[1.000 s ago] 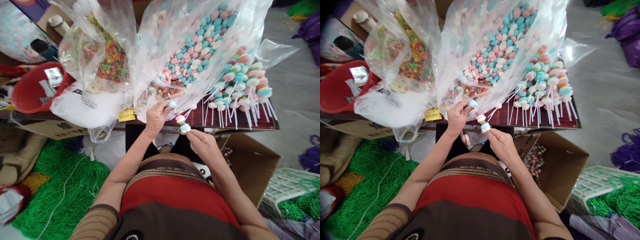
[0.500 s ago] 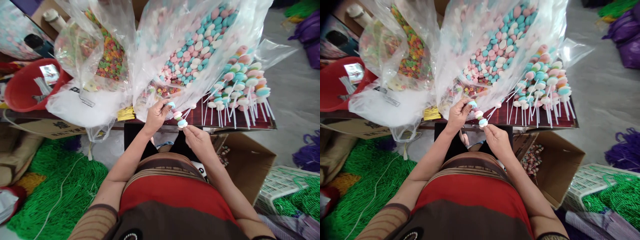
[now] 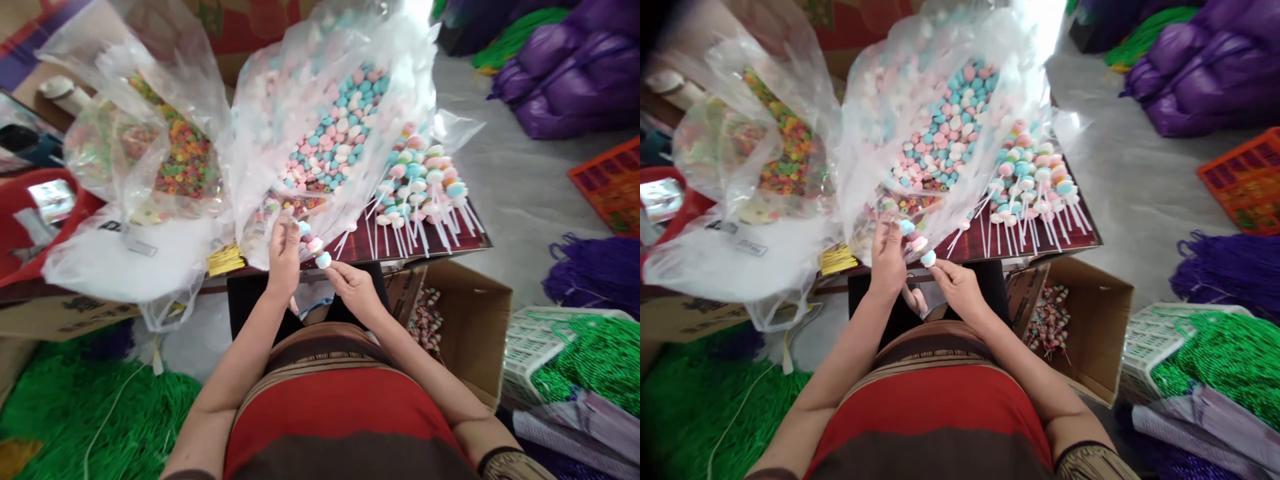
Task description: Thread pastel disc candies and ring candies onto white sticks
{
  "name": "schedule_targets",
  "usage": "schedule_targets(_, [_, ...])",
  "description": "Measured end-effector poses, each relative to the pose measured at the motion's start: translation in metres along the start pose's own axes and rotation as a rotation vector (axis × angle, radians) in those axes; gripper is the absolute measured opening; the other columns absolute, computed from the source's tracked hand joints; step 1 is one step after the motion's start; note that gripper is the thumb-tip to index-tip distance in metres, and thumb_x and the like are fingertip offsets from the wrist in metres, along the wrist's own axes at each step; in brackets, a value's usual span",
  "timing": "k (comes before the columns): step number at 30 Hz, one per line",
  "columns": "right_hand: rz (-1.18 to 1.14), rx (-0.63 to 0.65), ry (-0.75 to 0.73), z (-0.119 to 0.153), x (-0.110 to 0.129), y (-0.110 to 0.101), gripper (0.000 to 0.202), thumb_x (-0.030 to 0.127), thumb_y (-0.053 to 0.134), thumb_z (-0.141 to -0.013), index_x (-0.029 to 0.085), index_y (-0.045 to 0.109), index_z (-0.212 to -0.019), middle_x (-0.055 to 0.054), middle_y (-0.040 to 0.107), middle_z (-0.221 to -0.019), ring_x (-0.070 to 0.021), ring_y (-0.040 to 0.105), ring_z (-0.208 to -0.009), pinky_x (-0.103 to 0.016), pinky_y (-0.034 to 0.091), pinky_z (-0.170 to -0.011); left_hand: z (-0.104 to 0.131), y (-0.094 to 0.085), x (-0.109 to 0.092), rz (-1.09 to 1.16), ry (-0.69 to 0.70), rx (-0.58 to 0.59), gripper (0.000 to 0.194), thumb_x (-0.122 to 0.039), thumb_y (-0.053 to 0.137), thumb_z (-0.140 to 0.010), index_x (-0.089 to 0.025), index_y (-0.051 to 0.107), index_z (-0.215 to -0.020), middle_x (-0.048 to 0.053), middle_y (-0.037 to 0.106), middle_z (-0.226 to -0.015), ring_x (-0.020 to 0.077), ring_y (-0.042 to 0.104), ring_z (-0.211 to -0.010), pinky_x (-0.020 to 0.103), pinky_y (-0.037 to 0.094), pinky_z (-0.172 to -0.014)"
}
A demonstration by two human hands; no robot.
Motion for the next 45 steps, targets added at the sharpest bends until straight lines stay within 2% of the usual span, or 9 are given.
schedule_targets(3, [0.013,-0.082,-0.026,-0.002,0.001,-0.007,0.033,0.053,0.068,-0.087,0.021,0.075,-0.085,-0.002,0.068,-0.076,-0.017,0.057,-0.071,-0.028,0.047,-0.067,0.0,0.008,0.002,0.175,-0.133,0.011,0.036,-0.056,0.078,-0.084,-0.022,0.066,-0.086,-0.002,0.065,-0.08,0.0122,0.063,-0.076,0.025,0.056,-0.079])
schedule_targets(6, [-0.011,-0.114,0.029,-0.001,-0.003,-0.011,0.036,0.056,0.067,-0.087,0.021,0.068,-0.075,0.002,0.057,-0.06,-0.0138,0.048,-0.059,-0.027,0.04,-0.059,0.006,0.021,-0.002,0.287,-0.206,0.076,0.033,-0.05,0.078,-0.081,-0.021,0.063,-0.086,0.0,0.069,-0.084,0.0136,0.068,-0.079,0.026,0.056,-0.075])
schedule_targets(12, [-0.266,0.078,0.243,0.007,-0.009,0.008,0.046,0.065,0.062,-0.088,0.02,0.067,-0.078,0.008,0.046,-0.046,-0.009,0.031,-0.042,-0.025,0.025,-0.045,0.025,0.04,-0.01,0.283,-0.225,0.026,0.029,-0.046,0.069,-0.087,-0.025,0.05,-0.085,-0.008,0.057,-0.061,0.0104,0.057,-0.053,0.021,0.041,-0.049])
schedule_targets(21, [-0.059,0.327,0.169,0.028,-0.004,-0.002,0.045,0.06,0.063,-0.094,0.02,0.066,-0.072,0.002,0.066,-0.06,-0.0089,0.048,-0.046,-0.022,0.036,-0.047,0.019,0.039,-0.005,0.311,-0.228,-0.039,0.03,-0.049,0.071,-0.086,-0.025,0.052,-0.088,-0.009,0.053,-0.059,0.007,0.048,-0.046,0.02,0.036,-0.045])
schedule_targets(25, [-0.193,0.262,0.251,0.037,-0.017,0.003,0.05,0.067,0.067,-0.089,0.02,0.065,-0.073,0.002,0.065,-0.058,-0.0082,0.047,-0.043,-0.021,0.032,-0.043,0.025,0.049,0.004,0.234,-0.259,0.103,0.036,-0.059,0.068,-0.09,-0.024,0.06,-0.096,-0.006,0.06,-0.06,0.0096,0.054,-0.049,0.022,0.041,-0.048])
schedule_targets(28, [-0.3,0.187,0.305,0.043,-0.026,-0.001,0.049,0.068,0.073,-0.085,0.019,0.068,-0.079,0.0,0.071,-0.065,-0.0082,0.051,-0.042,-0.021,0.035,-0.044,0.027,0.052,0.012,0.107,-0.246,0.264,0.045,-0.065,0.066,-0.093,-0.025,0.067,-0.114,0.003,0.077,-0.093,0.0136,0.071,-0.074,0.024,0.054,-0.062])
schedule_targets(31, [-0.354,0.06,0.328,0.051,-0.032,-0.019,0.047,0.065,0.076,-0.083,0.019,0.07,-0.087,-0.001,0.073,-0.07,-0.0091,0.054,-0.043,-0.022,0.039,-0.044,0.025,0.045,0.017,0.039,-0.18,0.293,0.053,-0.067,0.066,-0.093,-0.029,0.067,-0.13,0.006,0.077,-0.121,0.0161,0.074,-0.096,0.027,0.059,-0.082])
schedule_targets(37, [-0.399,-0.144,0.373,0.056,-0.037,-0.047,0.046,0.062,0.084,-0.075,0.019,0.071,-0.088,0.002,0.067,-0.061,-0.0093,0.051,-0.04,-0.022,0.038,-0.04,0.026,0.04,0.029,0.039,-0.192,0.316,0.055,-0.071,0.067,-0.09,-0.019,0.076,-0.108,0.009,0.082,-0.098,0.0174,0.074,-0.087,0.03,0.059,-0.083])
schedule_targets(45, [-0.423,-0.243,0.286,-0.004,-0.02,-0.056,0.051,0.058,0.082,-0.079,0.018,0.071,-0.109,0.004,0.067,-0.064,-0.0075,0.05,-0.043,-0.021,0.039,-0.042,0.02,0.03,0.041,0.139,-0.272,0.223,0.053,-0.067,0.07,-0.09,-0.017,0.073,-0.107,0.007,0.082,-0.089,0.0178,0.077,-0.081,0.029,0.058,-0.075])
Point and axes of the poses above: each hand's wrist, its own z-axis away from the middle knuckle, its own y-axis out of the palm, x = y × z, the point moved 6 cm from there along -z, towards the middle knuckle
